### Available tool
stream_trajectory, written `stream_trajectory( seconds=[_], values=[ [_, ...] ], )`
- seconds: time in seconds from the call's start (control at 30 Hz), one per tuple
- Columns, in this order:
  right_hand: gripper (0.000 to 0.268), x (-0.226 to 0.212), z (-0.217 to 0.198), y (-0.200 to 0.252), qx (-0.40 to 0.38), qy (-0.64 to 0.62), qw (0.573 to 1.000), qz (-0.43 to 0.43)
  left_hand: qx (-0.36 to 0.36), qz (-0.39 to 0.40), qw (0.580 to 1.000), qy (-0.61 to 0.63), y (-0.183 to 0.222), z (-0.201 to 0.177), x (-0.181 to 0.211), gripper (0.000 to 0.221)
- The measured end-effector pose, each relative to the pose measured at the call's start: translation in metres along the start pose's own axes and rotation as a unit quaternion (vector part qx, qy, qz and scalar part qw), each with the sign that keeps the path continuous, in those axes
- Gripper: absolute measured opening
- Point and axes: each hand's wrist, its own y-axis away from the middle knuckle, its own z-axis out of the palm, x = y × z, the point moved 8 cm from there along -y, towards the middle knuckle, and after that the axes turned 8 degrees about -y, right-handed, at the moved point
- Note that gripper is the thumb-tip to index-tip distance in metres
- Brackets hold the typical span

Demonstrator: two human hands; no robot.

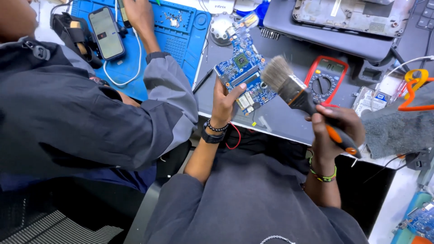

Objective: Cleaning a laptop motherboard using a brush to remove dust and debris

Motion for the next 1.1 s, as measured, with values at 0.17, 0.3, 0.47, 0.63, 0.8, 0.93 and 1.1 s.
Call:
stream_trajectory(
  seconds=[0.17, 0.3, 0.47, 0.63, 0.8, 0.93, 1.1],
  values=[
    [0.036, 0.016, -0.018, 0.005, 0.072, -0.066, 0.993, 0.063, -0.092, -0.1, 0.987, 0.085, 0.012, 0.0, -0.033, 0.065],
    [0.042, 0.02, -0.017, 0.01, 0.082, -0.086, 0.986, 0.118, -0.181, 0.333, 0.884, -0.274, 0.053, -0.006, -0.015, 0.036],
    [0.041, 0.017, -0.008, 0.015, 0.039, -0.098, 0.987, 0.121, -0.103, -0.115, 0.986, 0.056, 0.045, 0.003, -0.016, 0.087],
    [0.037, 0.033, 0.002, 0.016, -0.01, -0.121, 0.98, 0.157, -0.116, -0.104, 0.988, 0.006, 0.059, 0.001, -0.009, 0.074],
    [0.027, 0.033, 0.019, 0.017, -0.007, -0.136, 0.972, 0.192, -0.113, -0.134, 0.981, -0.086, 0.07, -0.003, -0.031, 0.069],
    [0.028, 0.014, 0.032, -0.002, -0.04, -0.113, 0.989, 0.087, -0.122, -0.109, 0.976, -0.146, 0.071, -0.001, -0.027, 0.068],
    [0.038, 0.025, 0.017, -0.016, 0.013, -0.078, 0.996, 0.03, -0.106, -0.091, 0.961, -0.239, 0.068, -0.005, -0.02, 0.077]
  ],
)
